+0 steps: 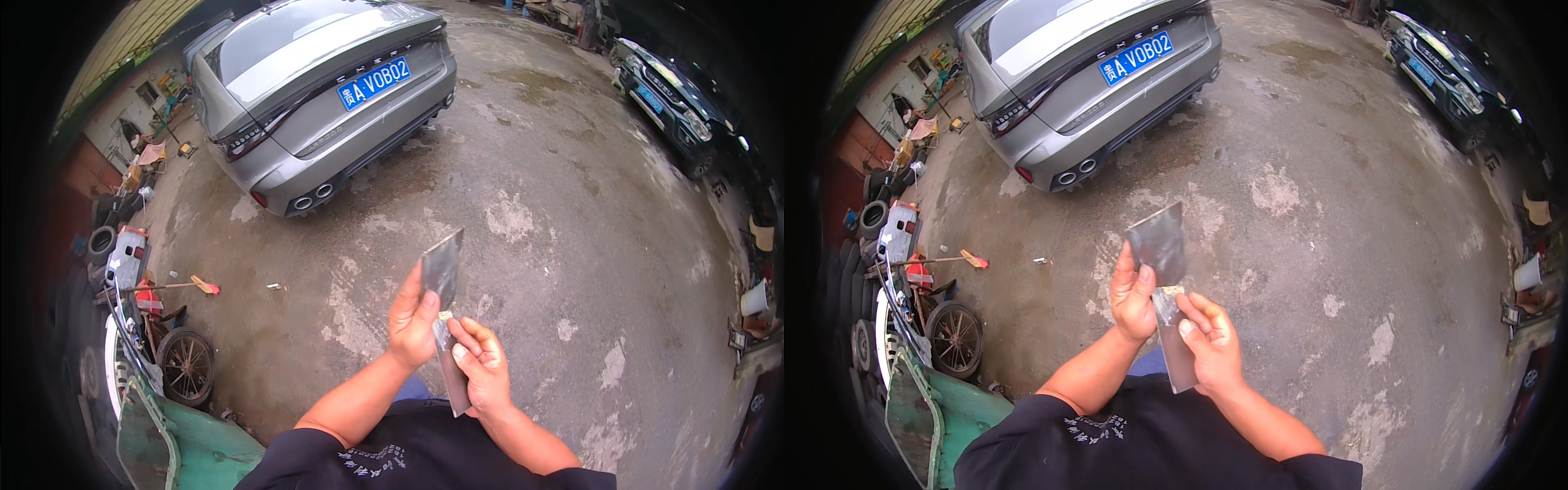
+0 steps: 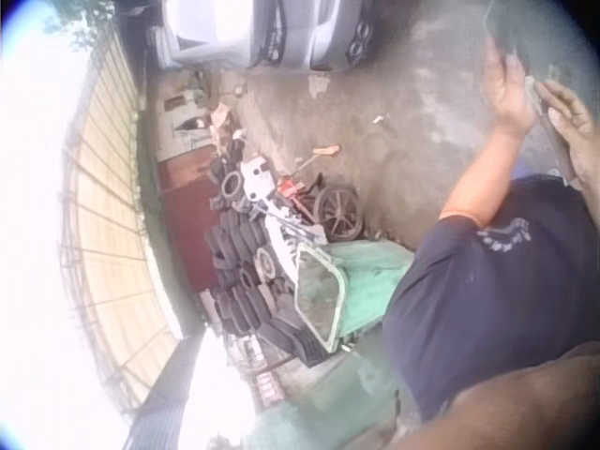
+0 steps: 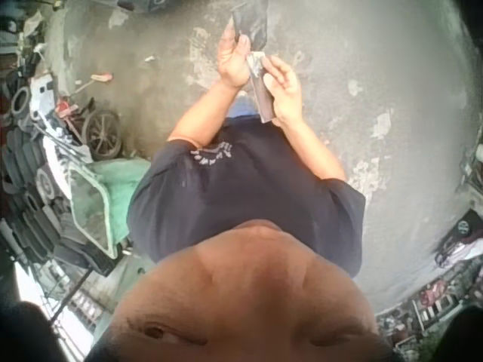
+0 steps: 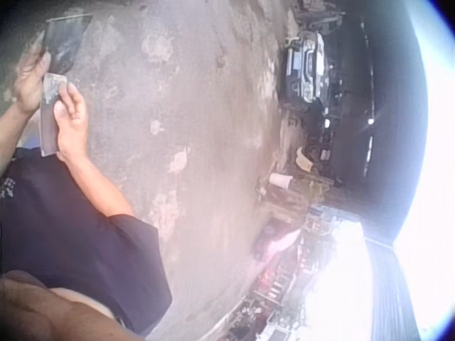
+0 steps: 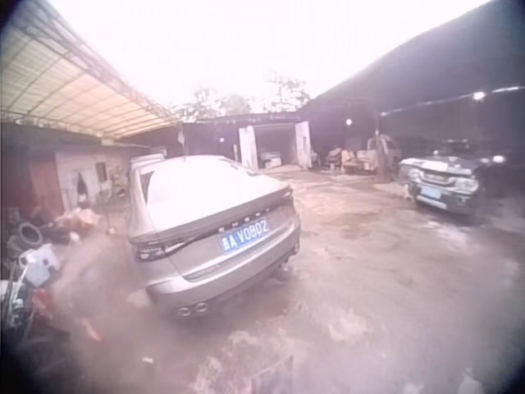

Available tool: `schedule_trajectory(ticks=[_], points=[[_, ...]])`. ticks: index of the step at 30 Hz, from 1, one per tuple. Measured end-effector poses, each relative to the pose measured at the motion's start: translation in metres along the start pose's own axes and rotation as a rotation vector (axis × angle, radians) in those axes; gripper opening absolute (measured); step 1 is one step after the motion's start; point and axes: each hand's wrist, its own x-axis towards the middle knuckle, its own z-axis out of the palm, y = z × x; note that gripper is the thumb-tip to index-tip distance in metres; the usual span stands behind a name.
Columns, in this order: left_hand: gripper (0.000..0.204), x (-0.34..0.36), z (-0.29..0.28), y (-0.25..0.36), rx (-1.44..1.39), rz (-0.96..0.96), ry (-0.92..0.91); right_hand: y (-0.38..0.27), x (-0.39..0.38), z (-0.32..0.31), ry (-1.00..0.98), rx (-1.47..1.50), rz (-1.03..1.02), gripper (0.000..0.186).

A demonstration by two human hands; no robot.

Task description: The person applies a yellow body filler to the hood of a dark-colored car using two metal spreaders. They spread the filler across the hood surface, then walk away from the car while holding the spreaders.

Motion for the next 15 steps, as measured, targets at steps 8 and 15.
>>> schedule_trajectory(ticks=[8, 15], points=[[0.048, 0.096, -0.022, -0.073, -0.243, -0.238, -0.014, -0.011, 0.11, -0.032, 0.062, -0.259, -0.227, 0.046], [0.049, 0.194, -0.04, -0.115, -0.256, -0.425, -0.176, -0.081, 0.249, -0.022, 0.116, -0.362, -0.426, 0.044]])
